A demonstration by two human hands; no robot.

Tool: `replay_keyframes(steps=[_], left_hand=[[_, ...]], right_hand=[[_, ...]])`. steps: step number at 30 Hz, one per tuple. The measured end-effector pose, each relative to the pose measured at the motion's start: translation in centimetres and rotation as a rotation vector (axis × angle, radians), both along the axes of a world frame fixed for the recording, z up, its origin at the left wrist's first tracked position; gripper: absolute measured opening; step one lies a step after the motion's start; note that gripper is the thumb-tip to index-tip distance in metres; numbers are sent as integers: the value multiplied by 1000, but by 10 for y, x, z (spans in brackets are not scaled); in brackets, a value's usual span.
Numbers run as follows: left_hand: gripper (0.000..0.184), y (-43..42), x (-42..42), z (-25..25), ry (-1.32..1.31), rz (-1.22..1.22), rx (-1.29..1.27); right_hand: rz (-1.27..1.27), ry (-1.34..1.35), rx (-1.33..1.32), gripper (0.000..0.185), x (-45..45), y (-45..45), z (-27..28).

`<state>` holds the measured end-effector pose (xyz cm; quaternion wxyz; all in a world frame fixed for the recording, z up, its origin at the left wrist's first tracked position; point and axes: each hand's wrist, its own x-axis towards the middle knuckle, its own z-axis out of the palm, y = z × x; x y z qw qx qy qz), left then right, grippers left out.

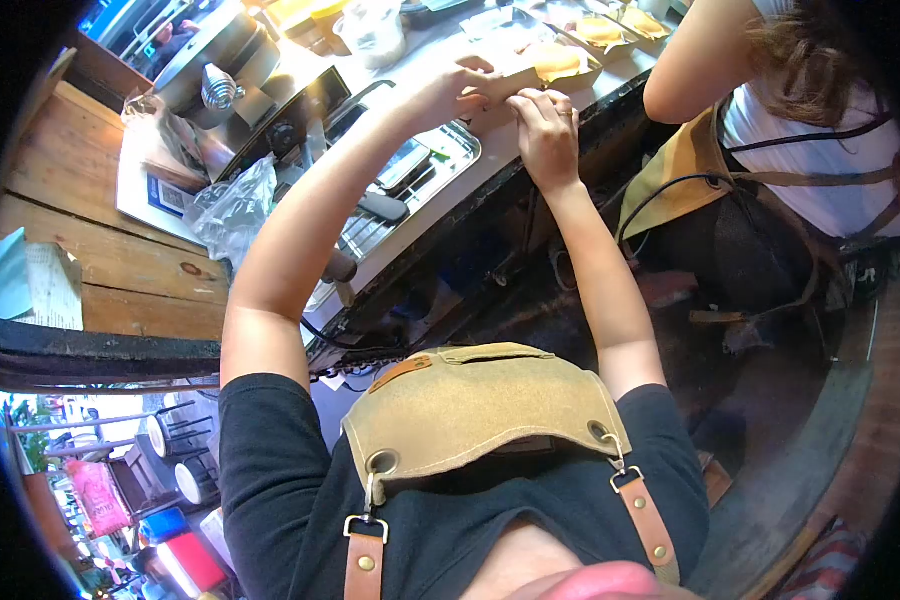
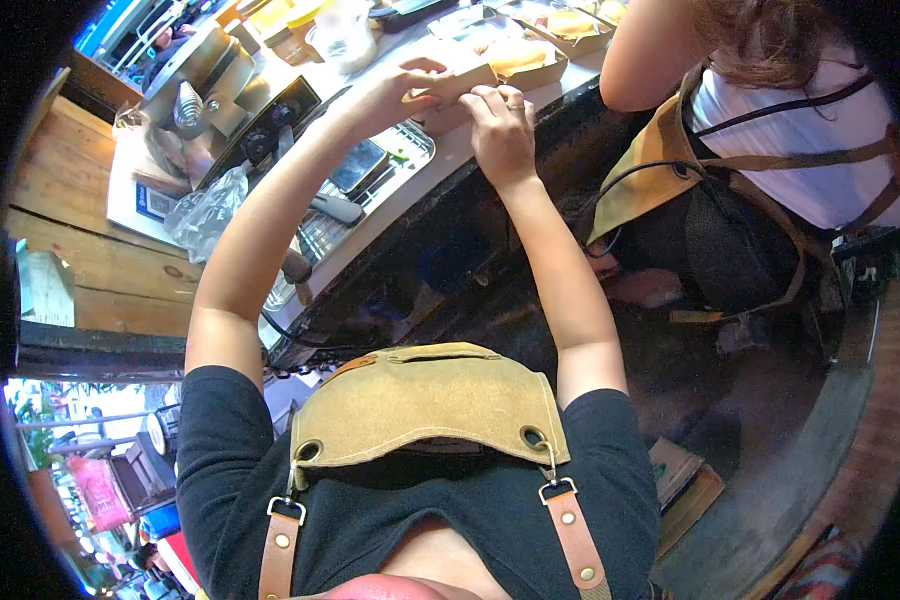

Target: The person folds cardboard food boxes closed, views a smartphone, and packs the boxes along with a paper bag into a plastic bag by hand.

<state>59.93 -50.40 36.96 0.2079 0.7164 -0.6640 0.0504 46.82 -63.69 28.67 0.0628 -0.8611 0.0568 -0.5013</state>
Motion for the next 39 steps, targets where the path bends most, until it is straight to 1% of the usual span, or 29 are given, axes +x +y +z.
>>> replay_keyframes(steps=[4, 7, 9, 10, 11, 12, 13, 14, 15, 16, 17, 18, 19, 21, 22, 23, 25, 26, 28, 29, 30, 31, 33, 35, 37, 38, 39], left_hand=[[25, -1, 0, 2, -16, -29, 2], [25, -2, 2, 0, 10, -41, 7], [27, -2, 5, -2, 3, -50, -121], [27, -1, 5, -5, 0, -49, -117], [28, -1, -3, -5, 60, -52, -115], [28, -4, -6, -3, 112, -51, -114], [32, -12, 2, -20, 155, -19, -153], [35, -9, 0, -14, 137, -114, -167], [36, -12, 11, -19, 15, -295, -212], [51, -7, 2, -14, -28, -143, -130], [68, 9, -22, 6, -77, -31, -97], [77, 11, -27, -2, -81, -2, -189], [72, 9, -26, -10, -190, 103, -130], [67, 6, -30, -15, -188, 157, -181], [61, 4, -29, -17, -177, 162, -163], [61, 3, -30, -18, -182, 160, -164], [59, 2, -31, -18, -235, 187, -117], [58, 3, -30, -16, -265, 180, -78], [60, 8, -28, -12, -266, 154, -74], [62, 12, -29, -10, -260, 129, -66], [67, 16, -32, -6, -203, 121, -67], [67, 14, -32, -6, -211, 116, -74], [71, 10, -26, -10, -191, 106, -65], [68, 11, -20, -8, -176, 95, -99], [67, 16, -14, -1, -54, 134, -29], [68, 19, -9, -2, -26, 125, -87], [67, 21, -7, -6, 54, 140, -112]], right_hand=[[39, -14, 23, 16, 6, -2, -2], [57, -53, 32, 17, 8, -2, 1], [85, -41, 53, 19, 7, -4, 5], [115, -28, 70, 20, 7, -4, 8], [117, -32, 73, 20, 5, -6, 4], [90, -29, 23, 21, 6, -10, -1], [74, -45, -31, 21, 13, -14, -1], [85, -65, -33, 20, 14, -15, -1], [105, -98, -37, 20, 13, -15, -1], [124, -99, 21, 21, 14, -15, -1], [138, -85, 81, 23, 14, -14, -1], [151, -66, 132, 26, 11, -10, 3], [155, -37, 184, 28, 7, -8, 9], [143, -32, 192, 30, 2, -10, 13], [119, -10, 204, 32, 1, -12, 14], [118, -15, 204, 32, 1, -14, 14], [140, -8, 237, 44, 0, -19, 16], [138, -11, 236, 44, -1, -19, 19], [157, 32, 109, 54, -2, -18, 28], [151, 26, 109, 54, -2, -21, 26], [169, 110, 92, 56, 0, -26, 23], [187, 193, 73, 58, 1, -30, 22], [184, 196, 77, 54, -1, -28, 27], [205, 158, 55, 55, 2, -26, 25], [192, 141, 44, 55, 9, -24, 22], [210, 159, 44, 55, 12, -20, 25], [229, 179, 46, 55, 13, -17, 27]])
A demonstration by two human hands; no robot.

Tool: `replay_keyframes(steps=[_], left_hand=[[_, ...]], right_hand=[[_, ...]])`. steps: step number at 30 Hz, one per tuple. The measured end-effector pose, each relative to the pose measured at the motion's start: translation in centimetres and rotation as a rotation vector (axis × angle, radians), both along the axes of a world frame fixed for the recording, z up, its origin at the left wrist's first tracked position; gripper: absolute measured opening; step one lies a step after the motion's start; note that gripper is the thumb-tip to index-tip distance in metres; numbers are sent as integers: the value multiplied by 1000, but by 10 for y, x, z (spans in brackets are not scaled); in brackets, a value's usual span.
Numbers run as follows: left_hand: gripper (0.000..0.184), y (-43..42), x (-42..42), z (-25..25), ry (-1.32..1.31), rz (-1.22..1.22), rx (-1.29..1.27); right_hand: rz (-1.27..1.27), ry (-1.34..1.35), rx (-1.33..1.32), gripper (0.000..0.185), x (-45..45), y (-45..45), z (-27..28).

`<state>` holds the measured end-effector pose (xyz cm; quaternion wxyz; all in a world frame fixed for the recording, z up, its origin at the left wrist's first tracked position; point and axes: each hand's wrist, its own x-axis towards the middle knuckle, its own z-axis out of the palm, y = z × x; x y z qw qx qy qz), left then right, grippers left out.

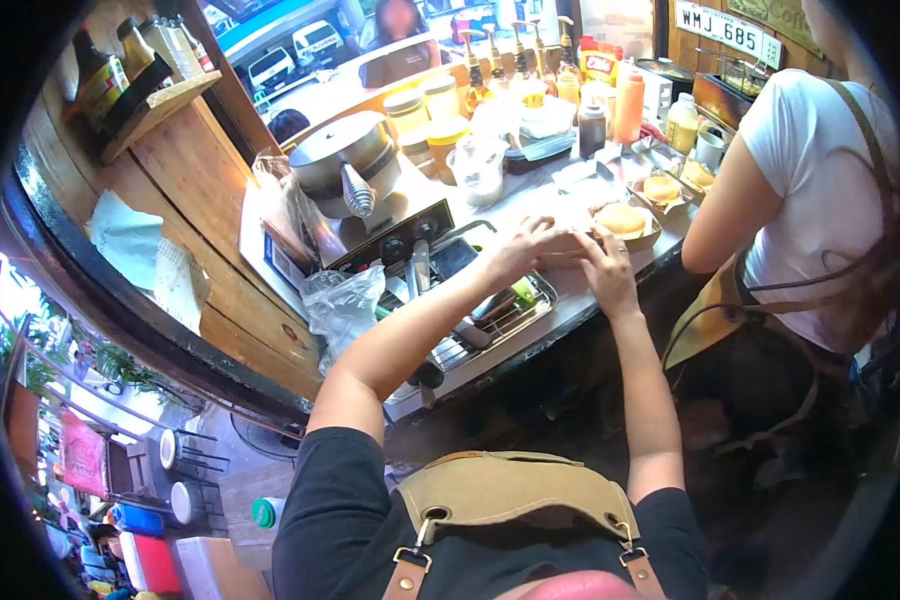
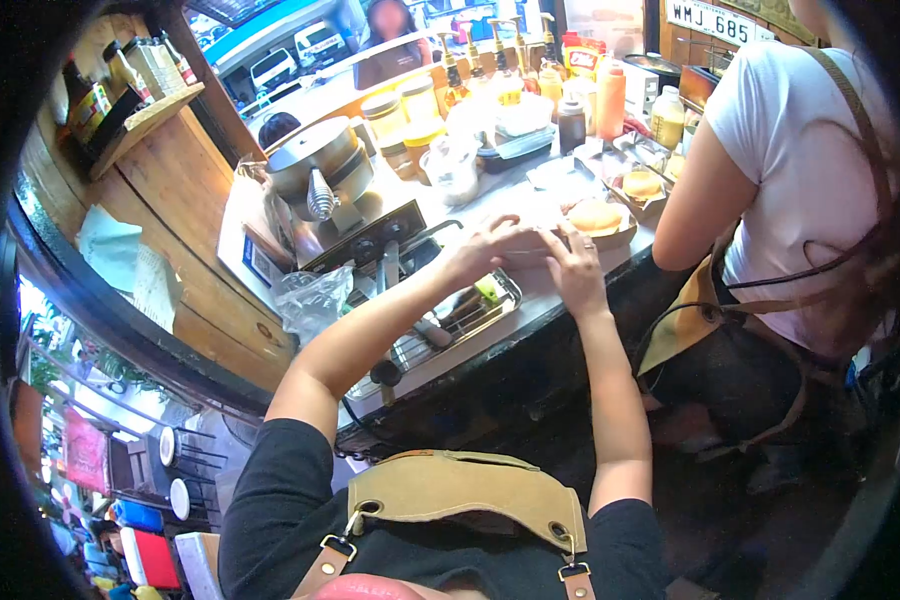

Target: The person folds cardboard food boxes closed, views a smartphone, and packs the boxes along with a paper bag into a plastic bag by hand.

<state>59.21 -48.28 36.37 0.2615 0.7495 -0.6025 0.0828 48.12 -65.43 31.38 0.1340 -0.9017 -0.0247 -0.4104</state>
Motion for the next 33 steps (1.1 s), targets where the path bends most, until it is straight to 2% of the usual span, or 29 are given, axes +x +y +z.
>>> replay_keyframes(steps=[3, 10, 13, 17, 20, 22, 27, 30, 33], left_hand=[[62, 8, 4, -1, 19, 117, 54], [53, -1, -4, -6, -199, 50, -44], [48, 1, -6, -11, -52, 99, -41], [50, 1, -5, -5, -74, 93, -27], [51, -6, -2, 0, 41, 43, -110], [52, -9, 6, 1, -2, 77, 3], [55, -5, 9, 3, 87, 41, 33], [50, -4, 5, 3, 16, 35, 6], [54, -6, 5, 3, -83, -36, -27]], right_hand=[[-2, -10, 1, 53, 3, 3, 5], [66, -36, -58, 42, 5, -10, 1], [132, 16, 20, 43, 10, -9, 5], [149, 49, -12, 46, 9, -3, 13], [75, 19, -60, 45, 5, 2, 10], [-72, 9, -136, 45, 4, 3, 0], [-56, -49, -193, 32, 3, 11, -4], [-33, -60, -190, 31, 8, 14, -5], [-37, -54, -177, 26, 10, 15, -7]])
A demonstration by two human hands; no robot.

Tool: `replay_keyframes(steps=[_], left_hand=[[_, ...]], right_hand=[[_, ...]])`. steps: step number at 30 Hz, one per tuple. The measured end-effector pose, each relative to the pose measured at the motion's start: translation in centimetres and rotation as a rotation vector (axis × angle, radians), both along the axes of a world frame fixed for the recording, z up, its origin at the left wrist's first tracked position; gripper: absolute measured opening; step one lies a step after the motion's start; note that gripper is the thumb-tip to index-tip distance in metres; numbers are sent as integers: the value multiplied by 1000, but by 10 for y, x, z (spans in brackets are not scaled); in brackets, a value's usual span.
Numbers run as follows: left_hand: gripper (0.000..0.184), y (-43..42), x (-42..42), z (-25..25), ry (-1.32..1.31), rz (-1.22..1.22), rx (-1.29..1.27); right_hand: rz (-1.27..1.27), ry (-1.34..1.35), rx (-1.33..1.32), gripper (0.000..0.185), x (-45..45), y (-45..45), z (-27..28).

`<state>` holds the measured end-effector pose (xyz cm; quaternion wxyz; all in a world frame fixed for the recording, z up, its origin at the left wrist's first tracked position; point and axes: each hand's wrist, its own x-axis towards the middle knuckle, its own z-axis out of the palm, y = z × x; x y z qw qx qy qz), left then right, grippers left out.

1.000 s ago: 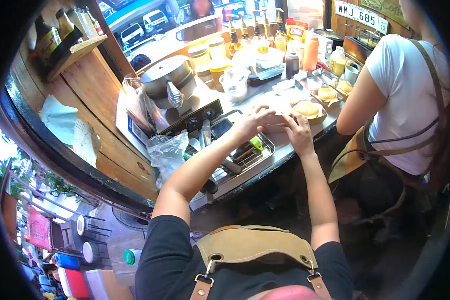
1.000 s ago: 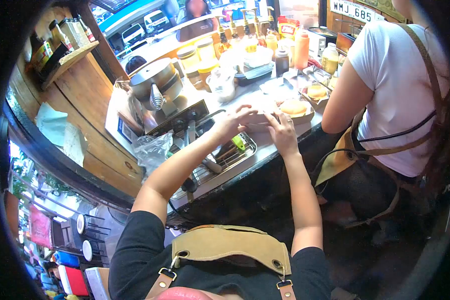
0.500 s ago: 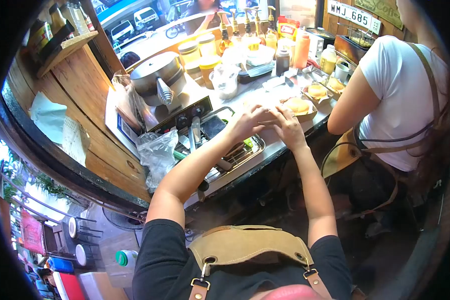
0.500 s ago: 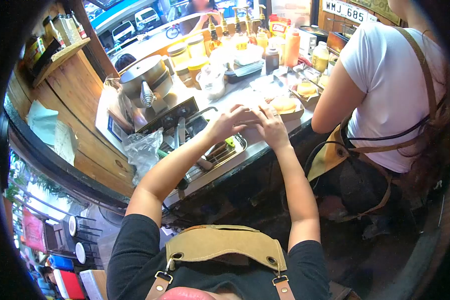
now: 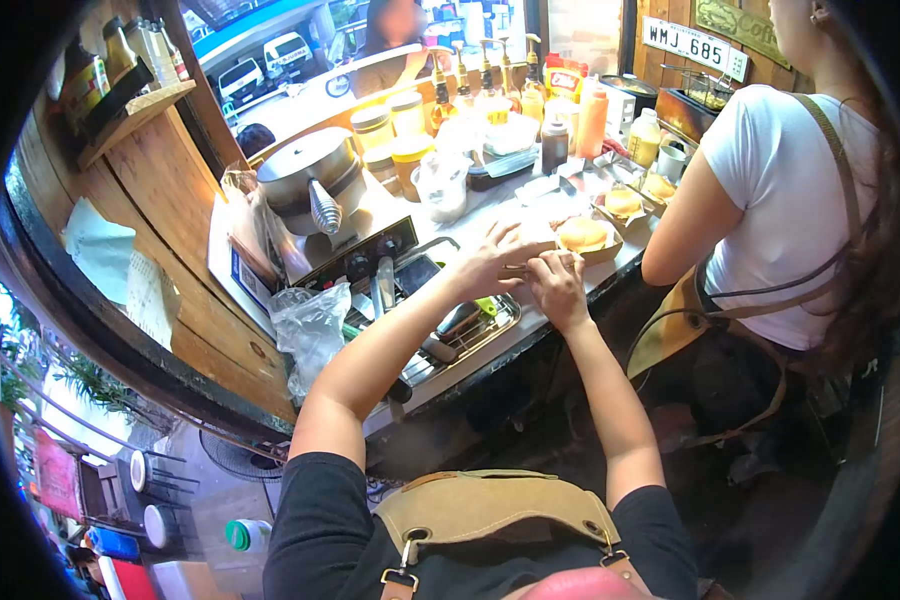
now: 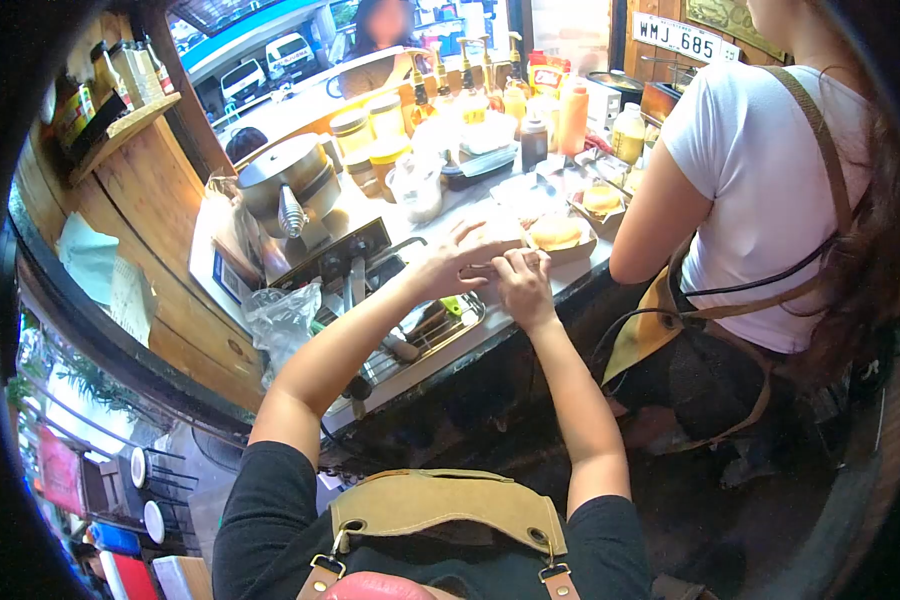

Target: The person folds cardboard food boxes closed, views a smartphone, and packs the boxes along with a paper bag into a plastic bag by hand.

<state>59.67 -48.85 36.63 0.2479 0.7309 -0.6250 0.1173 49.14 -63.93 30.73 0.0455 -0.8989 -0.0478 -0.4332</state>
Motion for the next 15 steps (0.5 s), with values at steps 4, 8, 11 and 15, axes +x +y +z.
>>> replay_keyframes(steps=[4, 8, 11, 15], left_hand=[[56, -1, 14, -6, 100, -96, 7], [48, 6, 9, 6, 191, -42, 68], [49, 7, 15, 4, 99, -36, 88], [65, 13, 8, 5, 171, -86, 42]], right_hand=[[31, -13, 4, 20, 1, 4, 5], [4, -32, -42, 19, 3, 10, 9], [-2, -54, -31, 16, 8, 11, 6], [-30, 17, -23, 17, 7, 13, 1]])
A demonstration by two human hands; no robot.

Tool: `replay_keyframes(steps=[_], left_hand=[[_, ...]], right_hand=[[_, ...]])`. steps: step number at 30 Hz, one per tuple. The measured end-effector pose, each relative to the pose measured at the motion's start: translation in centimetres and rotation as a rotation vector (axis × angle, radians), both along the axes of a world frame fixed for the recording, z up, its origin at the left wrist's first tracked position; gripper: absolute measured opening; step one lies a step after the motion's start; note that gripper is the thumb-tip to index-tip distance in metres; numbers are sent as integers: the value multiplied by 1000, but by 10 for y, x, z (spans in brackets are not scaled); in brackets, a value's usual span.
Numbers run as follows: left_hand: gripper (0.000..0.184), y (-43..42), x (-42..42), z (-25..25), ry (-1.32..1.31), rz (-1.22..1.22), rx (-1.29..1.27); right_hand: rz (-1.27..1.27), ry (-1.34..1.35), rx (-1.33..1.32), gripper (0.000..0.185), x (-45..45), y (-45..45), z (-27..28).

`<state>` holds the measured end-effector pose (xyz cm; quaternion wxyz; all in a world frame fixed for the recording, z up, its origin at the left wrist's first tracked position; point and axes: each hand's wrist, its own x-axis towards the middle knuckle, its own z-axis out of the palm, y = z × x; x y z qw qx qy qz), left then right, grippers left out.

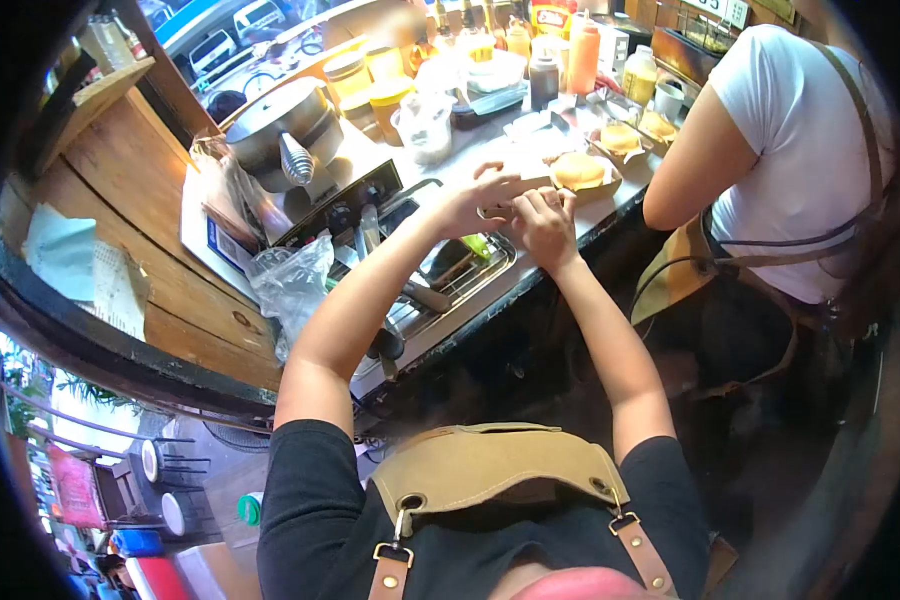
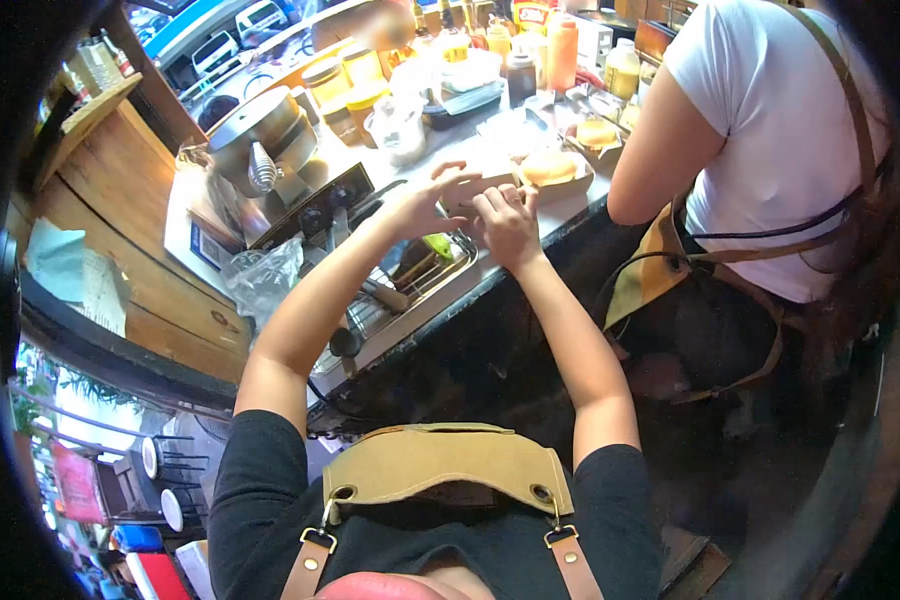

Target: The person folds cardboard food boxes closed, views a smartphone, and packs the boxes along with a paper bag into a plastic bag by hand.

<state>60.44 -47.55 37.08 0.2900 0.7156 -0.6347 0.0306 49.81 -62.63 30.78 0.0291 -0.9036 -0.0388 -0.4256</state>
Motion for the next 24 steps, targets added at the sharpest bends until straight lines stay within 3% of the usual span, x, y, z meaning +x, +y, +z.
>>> replay_keyframes(steps=[1, 4, 9, 13, 24], left_hand=[[71, -2, -5, 6, 37, 144, 175], [75, -5, 5, -15, -168, 146, 46], [70, -4, 1, -9, -25, 133, 29], [40, -1, 6, -3, 71, 61, -42], [30, -2, 18, -5, 45, -9, -80]], right_hand=[[-5, -3, -4, 18, 0, 1, 1], [-3, -39, 1, 19, 3, 0, -1], [-45, -45, 0, 21, -3, 5, 0], [-71, -18, 9, 28, -9, 8, -8], [-78, -63, 91, 30, -8, 12, -11]])
